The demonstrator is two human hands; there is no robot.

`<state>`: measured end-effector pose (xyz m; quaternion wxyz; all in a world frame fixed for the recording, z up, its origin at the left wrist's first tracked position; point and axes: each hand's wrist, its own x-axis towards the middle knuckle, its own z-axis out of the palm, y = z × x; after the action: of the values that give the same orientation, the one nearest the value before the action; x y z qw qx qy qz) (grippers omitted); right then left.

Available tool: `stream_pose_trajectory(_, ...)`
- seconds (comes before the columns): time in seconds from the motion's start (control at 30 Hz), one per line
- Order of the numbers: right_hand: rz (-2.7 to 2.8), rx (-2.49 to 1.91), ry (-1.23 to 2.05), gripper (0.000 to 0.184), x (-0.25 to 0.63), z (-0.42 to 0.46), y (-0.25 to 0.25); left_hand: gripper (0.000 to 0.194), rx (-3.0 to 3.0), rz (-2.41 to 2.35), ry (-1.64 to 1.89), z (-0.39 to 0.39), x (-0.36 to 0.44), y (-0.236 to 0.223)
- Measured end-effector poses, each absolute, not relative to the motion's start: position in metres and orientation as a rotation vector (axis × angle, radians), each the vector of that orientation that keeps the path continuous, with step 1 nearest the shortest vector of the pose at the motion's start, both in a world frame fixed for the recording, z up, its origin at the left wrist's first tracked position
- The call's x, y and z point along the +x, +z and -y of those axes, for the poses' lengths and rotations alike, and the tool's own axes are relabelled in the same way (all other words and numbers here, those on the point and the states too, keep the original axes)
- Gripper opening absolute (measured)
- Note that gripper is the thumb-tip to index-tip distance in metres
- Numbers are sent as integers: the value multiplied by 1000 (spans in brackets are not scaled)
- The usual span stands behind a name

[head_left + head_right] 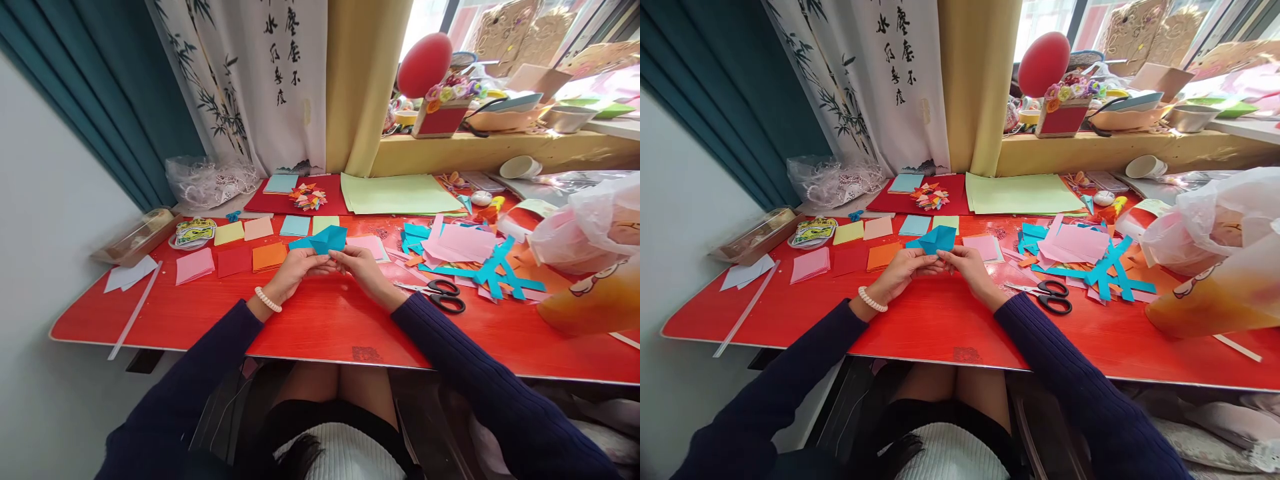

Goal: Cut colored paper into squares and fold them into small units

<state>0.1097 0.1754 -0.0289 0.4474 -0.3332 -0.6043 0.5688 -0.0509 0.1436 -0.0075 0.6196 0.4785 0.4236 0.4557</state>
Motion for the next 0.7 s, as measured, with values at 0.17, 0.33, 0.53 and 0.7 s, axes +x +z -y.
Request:
stream_pose_trajectory(0.17, 1484, -843, 1392, 33, 109, -173, -27, 21, 1100, -974, 1033, -144, -50, -8)
stream_pose_trajectory(0.33, 1465, -852, 1400, 36, 109, -169, -24, 24, 1119, -981, 1021, -144, -50, -8)
stream_pose_trajectory(0.53, 1459, -868, 1406, 40, 106, -169, -27, 25, 1166, -1000, 1004, -143, -47, -6)
stream_pose_trajectory(0.7, 1535, -909, 1338, 40, 114, -180, -29, 34, 1238, -1090, 951, -141, -47, 4)
